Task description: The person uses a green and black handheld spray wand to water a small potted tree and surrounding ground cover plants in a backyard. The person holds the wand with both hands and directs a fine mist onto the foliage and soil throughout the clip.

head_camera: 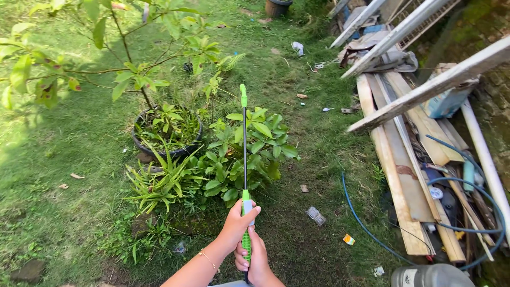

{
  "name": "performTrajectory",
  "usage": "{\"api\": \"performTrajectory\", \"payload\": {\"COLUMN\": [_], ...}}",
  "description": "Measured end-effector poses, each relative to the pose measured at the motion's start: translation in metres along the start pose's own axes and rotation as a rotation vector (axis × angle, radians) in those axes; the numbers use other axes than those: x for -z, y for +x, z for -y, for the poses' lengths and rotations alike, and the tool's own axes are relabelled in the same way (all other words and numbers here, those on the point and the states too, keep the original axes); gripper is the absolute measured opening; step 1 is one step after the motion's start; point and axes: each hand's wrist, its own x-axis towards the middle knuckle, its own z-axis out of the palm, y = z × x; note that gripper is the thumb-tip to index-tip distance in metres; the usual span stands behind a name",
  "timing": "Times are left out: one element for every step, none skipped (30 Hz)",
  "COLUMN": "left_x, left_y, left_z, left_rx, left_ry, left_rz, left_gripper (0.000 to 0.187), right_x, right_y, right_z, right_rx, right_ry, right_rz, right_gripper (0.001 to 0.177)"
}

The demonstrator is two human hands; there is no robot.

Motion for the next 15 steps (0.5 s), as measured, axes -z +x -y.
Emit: {"api": "performTrajectory", "payload": {"left_x": [-0.003, -0.005, -0.008, -0.010, -0.012, -0.014, -0.014, -0.014, -0.013, -0.013, -0.012, -0.010, -0.011, -0.011, -0.011], "left_y": [0.003, 0.005, 0.008, 0.007, 0.006, 0.005, 0.008, 0.010, 0.012, 0.017, 0.021, 0.025, 0.024, 0.023, 0.023], "left_z": [0.002, 0.004, 0.006, 0.004, 0.001, -0.003, 0.001, 0.004, 0.008, 0.013, 0.018, 0.022, 0.020, 0.018, 0.015], "left_rx": [0.004, 0.023, 0.042, 0.045, 0.066, 0.086, 0.087, 0.063, 0.039, 0.040, 0.029, 0.018, 0.018, 0.045, 0.070], "left_ry": [0.002, -0.009, -0.021, -0.019, -0.002, 0.014, 0.017, 0.056, 0.094, 0.096, 0.051, 0.007, 0.006, -0.008, -0.023], "left_rz": [0.008, -0.002, -0.012, -0.005, -0.008, -0.011, -0.004, 0.006, 0.014, 0.017, 0.038, 0.058, 0.060, 0.072, 0.082], "left_gripper": [0.026, 0.026, 0.026, 0.026, 0.026, 0.026, 0.026, 0.027, 0.028, 0.028, 0.025, 0.023, 0.023, 0.023, 0.024], "right_x": [-0.001, -0.002, -0.003, -0.005, -0.007, -0.009, -0.009, -0.008, -0.008, -0.007, -0.006, -0.006, -0.006, -0.006, -0.007], "right_y": [-0.002, -0.004, -0.005, -0.008, -0.010, -0.012, -0.012, -0.012, -0.013, -0.012, -0.011, -0.010, -0.011, -0.011, -0.011], "right_z": [0.002, 0.003, 0.006, 0.008, 0.010, 0.012, 0.013, 0.014, 0.014, 0.015, 0.015, 0.014, 0.014, 0.014, 0.015], "right_rx": [0.005, 0.024, 0.043, 0.048, 0.046, 0.045, 0.050, 0.053, 0.053, 0.056, 0.062, 0.068, 0.069, 0.069, 0.068], "right_ry": [0.004, -0.031, -0.067, -0.064, -0.084, -0.104, -0.101, -0.093, -0.085, -0.083, -0.076, -0.068, -0.069, -0.061, -0.055], "right_rz": [-0.006, -0.036, -0.065, -0.071, -0.080, -0.089, -0.093, -0.087, -0.080, -0.083, -0.067, -0.051, -0.051, -0.047, -0.040], "right_gripper": [0.053, 0.053, 0.053, 0.053, 0.056, 0.059, 0.059, 0.059, 0.059, 0.059, 0.058, 0.057, 0.057, 0.055, 0.053]}}
